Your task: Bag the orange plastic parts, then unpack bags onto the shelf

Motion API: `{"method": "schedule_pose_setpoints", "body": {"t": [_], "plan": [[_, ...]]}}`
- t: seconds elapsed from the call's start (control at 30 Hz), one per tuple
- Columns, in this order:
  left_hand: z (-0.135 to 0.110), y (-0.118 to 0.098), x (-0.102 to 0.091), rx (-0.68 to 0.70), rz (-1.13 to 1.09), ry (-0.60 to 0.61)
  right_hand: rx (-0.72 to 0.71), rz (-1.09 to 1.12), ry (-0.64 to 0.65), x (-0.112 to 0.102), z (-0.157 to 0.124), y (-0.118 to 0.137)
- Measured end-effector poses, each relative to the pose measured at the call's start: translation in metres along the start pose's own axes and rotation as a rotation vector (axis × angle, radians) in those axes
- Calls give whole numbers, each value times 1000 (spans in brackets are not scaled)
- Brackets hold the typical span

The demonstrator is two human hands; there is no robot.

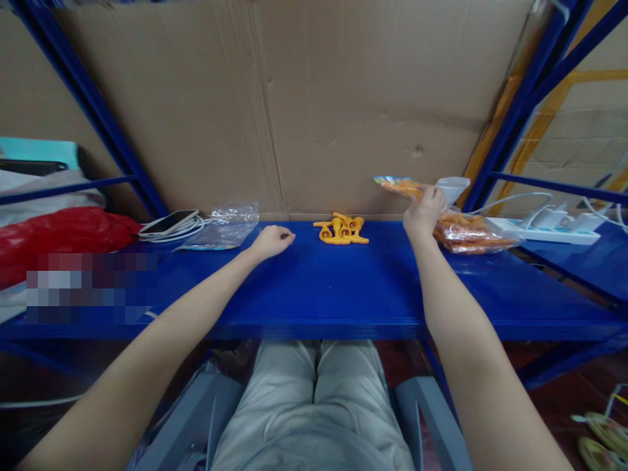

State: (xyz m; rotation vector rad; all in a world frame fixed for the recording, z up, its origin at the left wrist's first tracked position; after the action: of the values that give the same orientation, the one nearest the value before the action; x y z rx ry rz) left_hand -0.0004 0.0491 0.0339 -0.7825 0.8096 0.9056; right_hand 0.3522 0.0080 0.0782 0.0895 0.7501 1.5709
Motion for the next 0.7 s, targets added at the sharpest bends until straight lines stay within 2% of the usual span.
{"method": "schedule_pose_setpoints", "body": {"t": [0.27,0.43,0.6,0.7], "plan": [[0,-2,0,46,-4,-4,-337,120,120,30,-31,48],[-1,-3,-1,32,-34,-21,-611,315,208,43,-70,81],[0,1,-1,-31,-84,-71,-917,461,374,51,-117,111],[3,2,-1,-26,-76,-107,-1010,526,466,53,-131,120]]}}
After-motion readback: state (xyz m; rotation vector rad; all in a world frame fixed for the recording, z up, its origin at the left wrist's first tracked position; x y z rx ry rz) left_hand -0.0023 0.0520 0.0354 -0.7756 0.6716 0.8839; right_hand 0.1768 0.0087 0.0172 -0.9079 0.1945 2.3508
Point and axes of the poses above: each hand's wrist, its own z-axis towards the middle knuckle, its own x-axis out of the palm, y = z × x, the point moved 5 cm from there along z, towards the middle knuckle, and after that the axes turned 6 degrees about -y, right-handed, at the moved point
